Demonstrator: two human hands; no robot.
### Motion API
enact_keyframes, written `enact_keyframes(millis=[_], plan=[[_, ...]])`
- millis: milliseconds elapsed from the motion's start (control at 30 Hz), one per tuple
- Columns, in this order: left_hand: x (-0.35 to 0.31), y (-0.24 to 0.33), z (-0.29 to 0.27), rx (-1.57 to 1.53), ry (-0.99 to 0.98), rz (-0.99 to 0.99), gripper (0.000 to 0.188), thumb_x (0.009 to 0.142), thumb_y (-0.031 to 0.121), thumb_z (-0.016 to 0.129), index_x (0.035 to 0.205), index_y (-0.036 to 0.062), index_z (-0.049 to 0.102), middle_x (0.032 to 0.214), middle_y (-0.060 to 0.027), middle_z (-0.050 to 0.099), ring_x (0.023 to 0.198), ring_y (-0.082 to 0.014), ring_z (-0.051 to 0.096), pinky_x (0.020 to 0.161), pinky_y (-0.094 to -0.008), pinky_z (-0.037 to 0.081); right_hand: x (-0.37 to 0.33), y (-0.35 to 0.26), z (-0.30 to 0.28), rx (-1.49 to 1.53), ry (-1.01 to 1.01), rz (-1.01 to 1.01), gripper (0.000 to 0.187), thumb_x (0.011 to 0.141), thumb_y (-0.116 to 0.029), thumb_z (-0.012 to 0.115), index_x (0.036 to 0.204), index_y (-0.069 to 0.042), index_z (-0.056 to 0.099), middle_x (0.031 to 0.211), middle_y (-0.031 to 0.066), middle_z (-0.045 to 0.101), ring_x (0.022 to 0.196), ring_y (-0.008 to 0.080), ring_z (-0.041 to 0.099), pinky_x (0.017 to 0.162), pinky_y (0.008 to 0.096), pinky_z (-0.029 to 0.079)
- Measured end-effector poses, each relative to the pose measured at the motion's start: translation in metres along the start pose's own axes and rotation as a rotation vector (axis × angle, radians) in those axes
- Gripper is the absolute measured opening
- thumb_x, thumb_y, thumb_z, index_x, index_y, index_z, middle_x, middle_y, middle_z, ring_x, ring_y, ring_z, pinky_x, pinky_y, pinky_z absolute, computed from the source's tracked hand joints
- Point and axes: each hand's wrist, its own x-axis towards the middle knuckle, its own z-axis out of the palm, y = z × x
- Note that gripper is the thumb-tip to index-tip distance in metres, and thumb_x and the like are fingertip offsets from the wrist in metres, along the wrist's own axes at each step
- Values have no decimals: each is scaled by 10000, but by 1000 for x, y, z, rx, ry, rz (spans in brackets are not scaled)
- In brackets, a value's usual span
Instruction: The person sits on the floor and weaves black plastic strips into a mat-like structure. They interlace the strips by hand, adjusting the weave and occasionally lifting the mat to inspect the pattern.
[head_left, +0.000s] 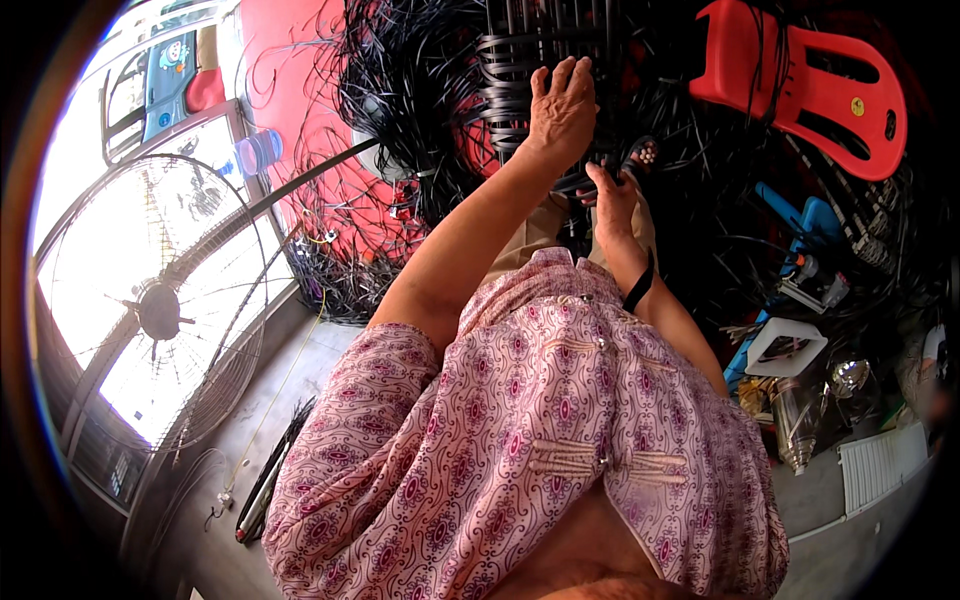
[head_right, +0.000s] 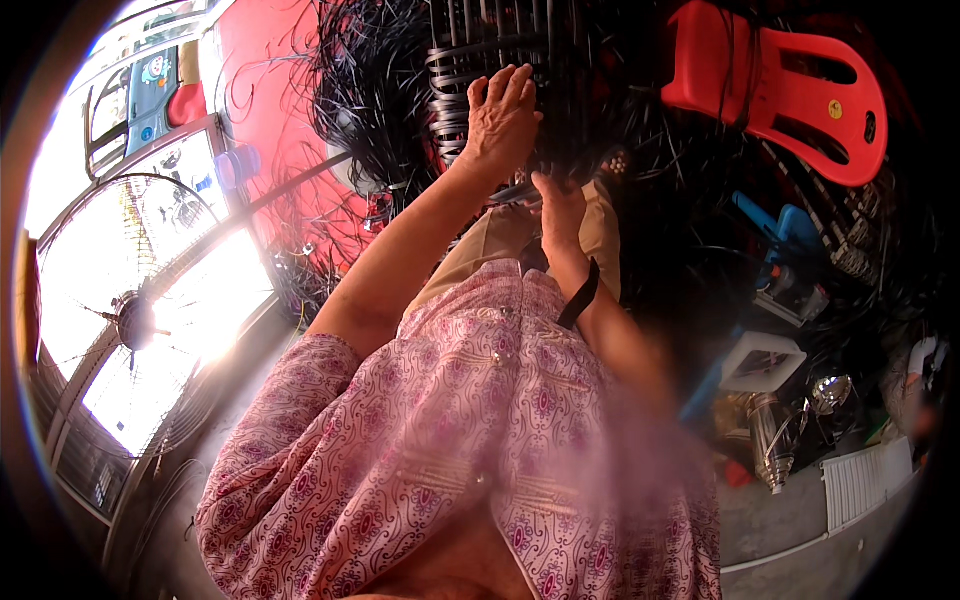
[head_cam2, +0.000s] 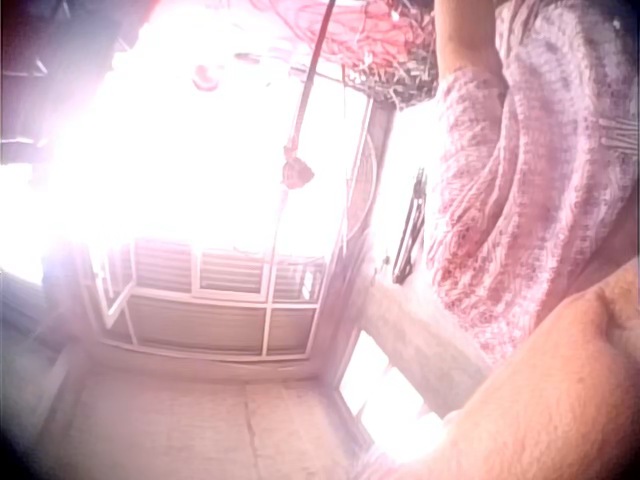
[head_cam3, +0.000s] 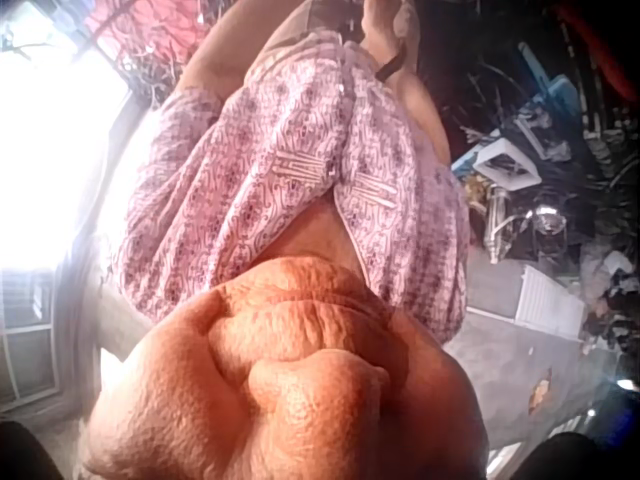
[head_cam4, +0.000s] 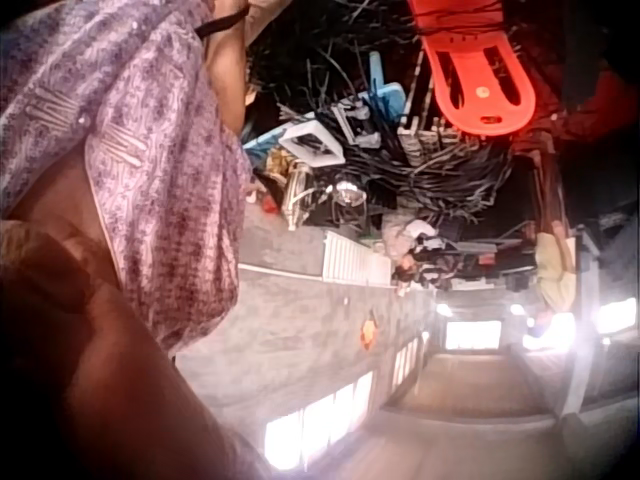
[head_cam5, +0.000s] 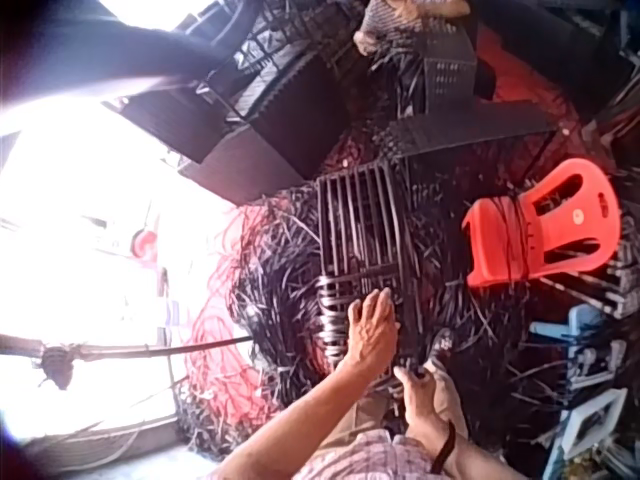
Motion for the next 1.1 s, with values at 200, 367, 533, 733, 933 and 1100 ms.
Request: enact_keyframes(millis=[200, 367, 533, 733, 933, 1100], plan=[[0, -5, 2, -35, -42, 15, 449, 800, 222, 655, 1173, -6, 550, 1335, -115, 486, 1288, -276, 396, 1032, -506, 258, 2, 2, -1, 1, 7, 13, 351, 763, -210, 745, 1002, -15, 578, 805, 42, 633, 531, 145, 604, 460, 239, 459], [-1, -5, 6, -56, -28, 18, 463, 799, 223, 663, 1188, 0, 548, 1328, -113, 485, 1281, -265, 404, 1026, -488, 271, 2, 0, -2, 21, -14, 4, 394, 742, -236, 764, 997, -9, 567, 846, 55, 621, 537, 155, 602, 473, 256, 476], [-2, -3, 9, -51, -20, 6, 472, 799, 218, 663, 1201, 1, 545, 1329, -105, 475, 1273, -251, 411, 1017, -464, 291, 2, -3, -1, 6, -4, 6, 372, 742, -244, 762, 983, -23, 584, 867, 46, 623, 575, 150, 615, 478, 250, 488], [-1, -4, 12, -64, -10, 16, 495, 794, 211, 661, 1217, -12, 536, 1326, -108, 470, 1271, -256, 410, 1012, -467, 298, 3, -2, -1, -12, 7, 7, 360, 748, -243, 759, 986, -28, 594, 860, 42, 628, 578, 148, 616, 479, 245, 487], [-2, -5, 15, -87, 6, 19, 523, 779, 197, 665, 1227, -38, 530, 1313, -121, 473, 1261, -269, 417, 1007, -482, 306, 5, 3, 0, 11, 9, -15, 339, 756, -235, 752, 985, -36, 601, 839, 38, 631, 557, 153, 615, 470, 243, 480], [-1, -3, 15, -113, 8, 20, 517, 779, 187, 661, 1224, -41, 530, 1313, -128, 472, 1263, -267, 420, 1008, -451, 316, 5, 2, -1, 0, 5, -16, 339, 756, -233, 748, 981, -29, 597, 846, 44, 631, 540, 165, 616, 453, 248, 476]])
